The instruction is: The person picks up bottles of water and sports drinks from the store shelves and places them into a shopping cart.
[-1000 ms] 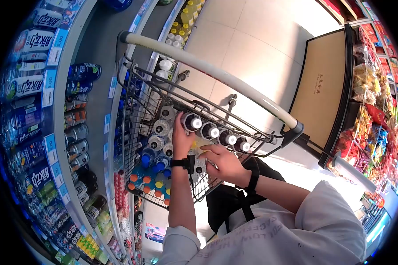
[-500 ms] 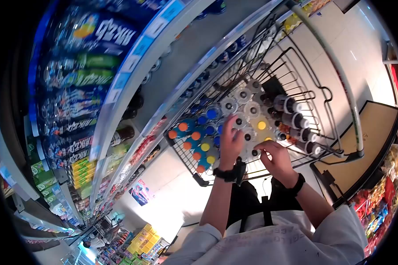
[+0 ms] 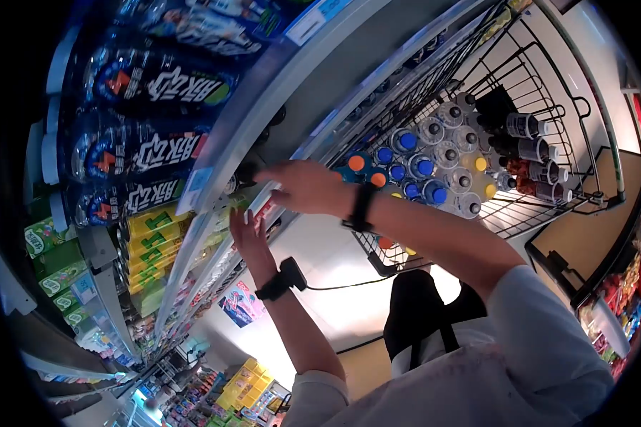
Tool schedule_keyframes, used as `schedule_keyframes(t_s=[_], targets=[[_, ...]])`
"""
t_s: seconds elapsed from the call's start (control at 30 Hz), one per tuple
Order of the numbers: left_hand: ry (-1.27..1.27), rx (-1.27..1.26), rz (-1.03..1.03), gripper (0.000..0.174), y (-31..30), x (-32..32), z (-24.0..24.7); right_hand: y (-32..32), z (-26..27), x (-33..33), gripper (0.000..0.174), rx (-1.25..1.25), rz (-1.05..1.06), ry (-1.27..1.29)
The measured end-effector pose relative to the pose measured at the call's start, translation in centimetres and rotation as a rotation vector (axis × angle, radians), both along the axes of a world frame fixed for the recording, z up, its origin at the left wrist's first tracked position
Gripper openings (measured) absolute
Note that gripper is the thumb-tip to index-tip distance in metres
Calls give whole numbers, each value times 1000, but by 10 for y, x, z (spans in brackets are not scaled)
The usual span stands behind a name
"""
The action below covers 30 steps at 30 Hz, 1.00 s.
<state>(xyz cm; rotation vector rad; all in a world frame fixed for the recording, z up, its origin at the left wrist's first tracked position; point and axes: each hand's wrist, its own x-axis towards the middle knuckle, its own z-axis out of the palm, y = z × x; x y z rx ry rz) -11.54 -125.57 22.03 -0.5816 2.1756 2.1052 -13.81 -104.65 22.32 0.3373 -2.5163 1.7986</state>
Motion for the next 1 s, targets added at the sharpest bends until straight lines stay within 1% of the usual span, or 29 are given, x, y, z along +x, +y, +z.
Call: schedule_keyframes(t_s=[0.03,0.07,0.13,0.17,0.2,0.23,0.27,0.33,0.4,0.43,0.47,0.5,0.53,0.57,0.6,0.63,0.67,0.7,0.73,0.8,0.83,0.87,0.93,0.97,1.0], targets=[[70,69,17,67,-4,-12,-4,-17,6,-12,32,-34,-14,1],[83,-6,-42,62,-16,-25,-12,-34,12,-24,38,-67,-30,-4],[67,-25,-96,51,-29,-43,-19,-73,-7,-50,47,-46,-13,101],[175,-351,-264,47,-65,-58,-43,-99,-22,-63,56,13,16,127],[296,-664,-433,43,-88,-67,-73,-116,-35,-76,66,80,48,156],[178,-55,-125,44,-62,-61,-57,-129,-41,-79,68,45,-42,156],[109,77,-34,41,-42,-56,-39,-138,-46,-74,71,14,-133,161],[153,68,-86,49,-25,-36,-23,-124,-32,-62,72,-9,-91,113],[170,77,-190,58,0,-13,-1,-112,-29,-45,70,3,-141,120],[131,93,-121,64,3,-3,-1,-102,-29,-36,71,-46,-129,89],[129,105,-126,64,11,3,-3,-94,-28,-29,72,-99,-118,60],[156,90,-223,66,20,7,-4,-88,-28,-26,74,-134,-171,69],[185,71,-317,67,27,11,-6,-80,-30,-25,74,-129,-172,70],[102,-3,-274,70,19,5,-16,-74,-30,-22,69,-110,-167,72],[105,-13,-276,70,20,1,-13,-68,-26,-21,65,-99,-164,77],[79,-46,-89,71,20,-4,-8,-61,-21,-22,65,-113,-170,84],[64,-81,108,71,18,-11,-2,-56,-16,-28,68,-91,-115,13],[104,-116,99,71,11,-18,-6,-56,-8,-33,71,-72,-58,-56],[105,-113,24,63,10,-25,-6,-66,-15,-37,71,-94,-49,-41],[93,137,-28,64,-8,-42,-28,-88,-37,-47,65,3,-135,175],[163,170,-58,66,-4,-49,-30,-91,-37,-52,65,-1,-104,113],[164,155,-67,66,-4,-51,-29,-92,-40,-55,65,-16,-112,114],[129,27,-77,59,2,-50,-22,-82,-40,-63,65,-30,23,74],[108,-14,-83,68,-1,-50,-23,-80,-40,-67,68,-78,114,-17],[101,-26,-86,68,-5,-49,-21,-85,-46,-69,72,-124,92,38]])
